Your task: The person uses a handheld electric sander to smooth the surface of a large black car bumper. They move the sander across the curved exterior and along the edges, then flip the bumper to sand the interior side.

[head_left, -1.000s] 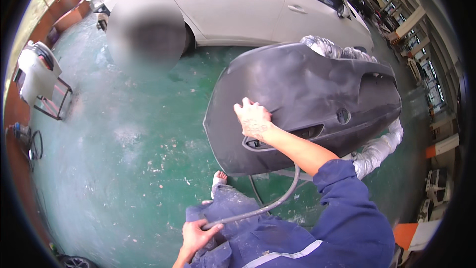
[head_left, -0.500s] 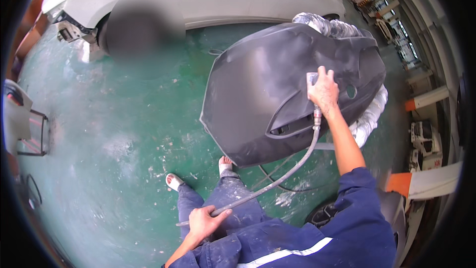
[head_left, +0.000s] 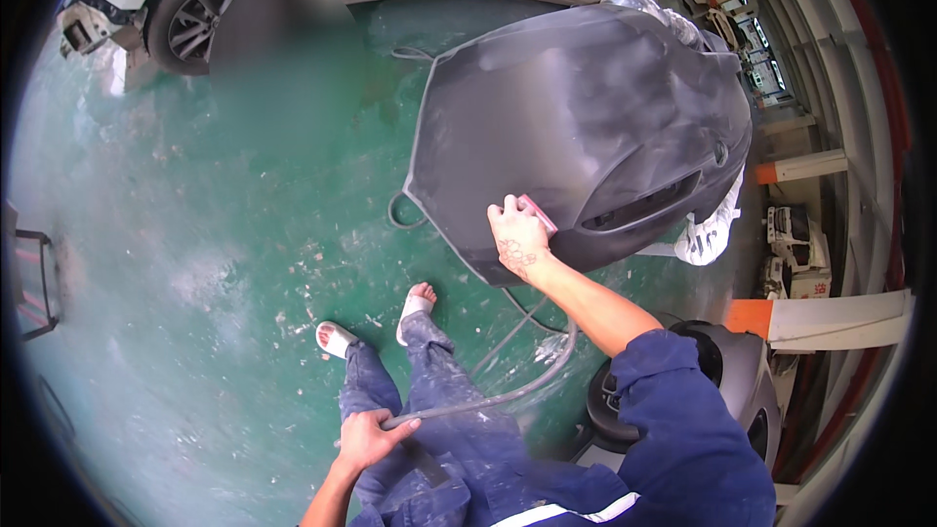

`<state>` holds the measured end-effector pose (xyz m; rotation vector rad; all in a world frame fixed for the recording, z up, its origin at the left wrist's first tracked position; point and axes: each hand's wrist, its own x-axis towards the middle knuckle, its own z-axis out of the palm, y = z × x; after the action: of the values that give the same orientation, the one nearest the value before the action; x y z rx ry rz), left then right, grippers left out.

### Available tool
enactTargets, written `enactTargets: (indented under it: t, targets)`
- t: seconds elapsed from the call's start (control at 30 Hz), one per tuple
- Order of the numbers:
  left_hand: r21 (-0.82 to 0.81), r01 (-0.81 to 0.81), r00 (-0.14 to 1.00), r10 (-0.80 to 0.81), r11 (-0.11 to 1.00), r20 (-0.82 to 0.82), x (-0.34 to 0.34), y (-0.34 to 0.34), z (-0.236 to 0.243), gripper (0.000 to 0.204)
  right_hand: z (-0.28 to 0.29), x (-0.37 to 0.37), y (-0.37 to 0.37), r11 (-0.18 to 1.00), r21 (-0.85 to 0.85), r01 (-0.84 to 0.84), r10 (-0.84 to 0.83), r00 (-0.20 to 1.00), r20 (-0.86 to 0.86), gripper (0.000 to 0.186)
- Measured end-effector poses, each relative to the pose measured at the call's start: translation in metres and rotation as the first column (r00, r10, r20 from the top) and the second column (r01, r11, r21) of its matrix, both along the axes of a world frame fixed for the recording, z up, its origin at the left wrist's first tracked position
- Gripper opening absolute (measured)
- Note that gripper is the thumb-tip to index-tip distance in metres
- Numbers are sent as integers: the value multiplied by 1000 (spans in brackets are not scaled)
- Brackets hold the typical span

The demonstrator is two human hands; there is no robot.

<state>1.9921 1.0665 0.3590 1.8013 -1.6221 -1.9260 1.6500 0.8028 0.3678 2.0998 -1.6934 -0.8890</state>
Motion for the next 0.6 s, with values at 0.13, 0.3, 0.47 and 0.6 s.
enactTargets:
  t: [0.13, 0.3, 0.47, 0.6]
  targets:
    - [4, 43, 999, -43, 999, -29, 2, -1, -19, 68, 31, 36, -27, 994, 108, 33, -36, 999, 24, 46]
    - [-45, -8, 992, 2, 999, -130, -23, 1, -30, 62, 54, 0, -67, 994, -100, 49, -54, 997, -50, 58]
    - [-26, -46, 991, 42, 999, -124, -27, 0, -39, 64, 15, 11, -68, 993, -80, -83, 82, 997, -12, 60]
    - [-17, -91, 991, 88, 996, -103, -24, 4, -43, 59, -39, 29, -76, 983, -1, -182, 182, 983, -30, 56]
